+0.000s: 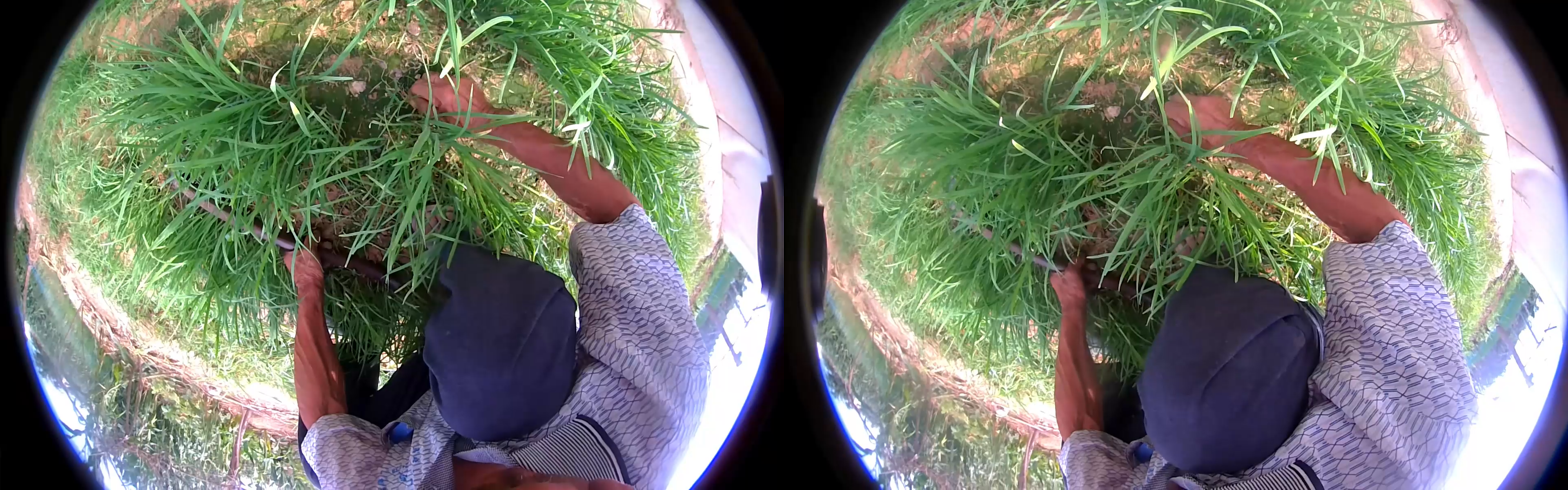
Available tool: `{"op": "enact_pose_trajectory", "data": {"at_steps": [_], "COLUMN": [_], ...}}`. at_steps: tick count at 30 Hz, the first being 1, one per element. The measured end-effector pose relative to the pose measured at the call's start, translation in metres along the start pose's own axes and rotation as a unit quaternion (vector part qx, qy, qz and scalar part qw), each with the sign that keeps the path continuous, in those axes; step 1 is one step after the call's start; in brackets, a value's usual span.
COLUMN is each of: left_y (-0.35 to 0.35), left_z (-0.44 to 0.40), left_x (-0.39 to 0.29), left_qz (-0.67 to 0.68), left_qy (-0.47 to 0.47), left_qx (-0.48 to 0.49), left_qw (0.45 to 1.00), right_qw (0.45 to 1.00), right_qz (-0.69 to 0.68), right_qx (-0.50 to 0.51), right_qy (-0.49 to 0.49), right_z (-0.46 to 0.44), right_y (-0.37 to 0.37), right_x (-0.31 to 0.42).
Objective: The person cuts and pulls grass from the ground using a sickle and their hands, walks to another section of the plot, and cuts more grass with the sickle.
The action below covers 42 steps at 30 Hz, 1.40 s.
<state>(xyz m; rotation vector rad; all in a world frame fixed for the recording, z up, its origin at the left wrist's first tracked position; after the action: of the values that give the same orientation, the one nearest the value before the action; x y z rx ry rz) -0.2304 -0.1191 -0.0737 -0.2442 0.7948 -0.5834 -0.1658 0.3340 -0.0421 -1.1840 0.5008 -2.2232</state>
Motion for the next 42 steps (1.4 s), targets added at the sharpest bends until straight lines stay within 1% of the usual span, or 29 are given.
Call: {"op": "enact_pose_trajectory", "data": {"at_steps": [1,5,7,9,10,11,12,13,14,16,17,18,20,21,23,24,25,26,27,28,30,31,32,34,35,37,39,41,42], "left_y": [-0.002,-0.012,-0.005,0.001,0.001,0.002,0.002,0.005,0.008,0.007,0.004,0.004,0.005,0.005,0.008,0.009,0.003,-0.002,0.0,0.004,0.011,0.012,0.013,0.013,0.013,0.013,0.008,0.006,0.006], "left_z": [-0.007,-0.021,-0.015,0.001,0.002,0.005,0.007,0.013,0.021,0.023,0.017,0.012,0.013,0.016,0.022,0.024,0.013,0.009,0.012,0.016,0.025,0.029,0.029,0.03,0.031,0.029,0.019,0.013,0.013], "left_x": [0.007,0.031,0.016,-0.003,-0.007,-0.013,-0.016,-0.029,-0.041,-0.037,-0.028,-0.021,-0.024,-0.027,-0.042,-0.046,-0.034,-0.018,-0.022,-0.03,-0.048,-0.053,-0.054,-0.053,-0.052,-0.051,-0.034,-0.026,-0.025], "left_qz": [-0.031,-0.119,-0.159,-0.011,-0.013,-0.013,-0.014,-0.015,-0.015,-0.014,-0.012,-0.009,-0.004,-0.005,-0.019,-0.033,-0.121,-0.122,-0.073,-0.022,-0.015,-0.01,-0.009,0.03,0.03,0.029,0.021,0.013,0.015], "left_qy": [0.011,0.035,0.055,0.014,0.015,0.004,-0.007,-0.007,-0.007,-0.009,-0.009,-0.007,-0.007,-0.007,-0.023,-0.034,0.012,0.011,-0.004,-0.019,-0.031,-0.045,-0.045,-0.023,-0.024,-0.023,-0.015,-0.007,-0.011], "left_qx": [-0.003,0.006,0.015,-0.017,-0.016,-0.015,-0.014,-0.012,-0.005,0.001,-0.002,-0.005,-0.001,0.003,0.004,0.007,0.02,0.02,0.013,0.007,0.006,0.003,0.003,0.003,0.003,0.001,-0.002,-0.004,-0.011], "left_qw": [0.999,0.992,0.986,1.0,1.0,1.0,1.0,1.0,1.0,1.0,1.0,1.0,1.0,1.0,1.0,0.999,0.992,0.992,0.997,1.0,0.999,0.999,0.999,0.999,0.999,0.999,1.0,1.0,1.0], "right_qw": [0.998,0.967,0.973,0.972,0.972,0.944,0.964,0.959,0.959,0.95,0.923,0.943,0.967,0.968,0.974,0.974,0.959,0.94,0.94,0.967,0.99,0.994,0.994,0.937,0.937,0.891,0.849,0.782,0.781], "right_qz": [0.05,0.057,0.064,0.088,0.086,-0.305,-0.177,-0.044,-0.044,-0.2,-0.328,-0.274,-0.196,-0.195,-0.212,-0.213,-0.275,-0.335,-0.335,-0.237,-0.034,0.047,0.048,-0.17,-0.169,-0.376,-0.472,-0.497,-0.497], "right_qx": [0.021,-0.211,-0.196,-0.198,-0.199,-0.127,-0.199,-0.278,-0.278,-0.217,-0.18,-0.17,-0.161,-0.158,-0.033,-0.031,-0.02,-0.01,-0.01,-0.009,-0.003,0.046,0.046,0.128,0.129,0.037,-0.01,0.176,0.176], "right_qy": [-0.008,-0.13,-0.103,-0.094,-0.093,-0.007,-0.029,-0.035,-0.035,0.105,0.094,0.079,0.017,0.017,0.072,0.071,0.067,0.062,0.063,0.089,0.136,0.089,0.089,0.277,0.278,0.252,0.235,0.333,0.334], "right_z": [-0.002,0.012,0.014,0.014,0.012,0.009,0.004,0.001,0.003,0.018,0.022,0.042,0.06,0.068,0.077,0.077,0.077,0.078,0.08,0.082,0.084,0.078,0.076,0.074,0.074,0.069,0.066,0.064,0.068], "right_y": [0.0,0.011,0.011,0.008,0.009,0.011,0.006,-0.002,-0.009,-0.028,-0.022,-0.034,-0.016,-0.009,0.011,0.017,0.023,0.028,0.024,0.016,0.002,0.004,0.002,-0.003,0.005,0.035,0.037,0.029,0.023], "right_x": [0.002,0.012,0.017,0.021,0.023,0.019,0.019,0.022,0.021,0.016,0.005,0.022,0.002,-0.007,-0.021,-0.022,-0.022,-0.022,-0.017,-0.009,0.003,-0.001,0.0,0.007,0.0,-0.031,-0.037,-0.024,-0.016]}}
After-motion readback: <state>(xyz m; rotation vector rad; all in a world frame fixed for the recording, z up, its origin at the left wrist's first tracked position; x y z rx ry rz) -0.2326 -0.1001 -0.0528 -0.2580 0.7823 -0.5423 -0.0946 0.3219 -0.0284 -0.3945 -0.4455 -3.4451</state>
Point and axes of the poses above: each hand's wrist, its own z-axis away from the middle knuckle, its own y-axis out of the palm, x = y × z, the point moved 2 cm from there along -z, towards the middle knuckle, and after that the axes turned 8 degrees about y, right-handed, at the moved point
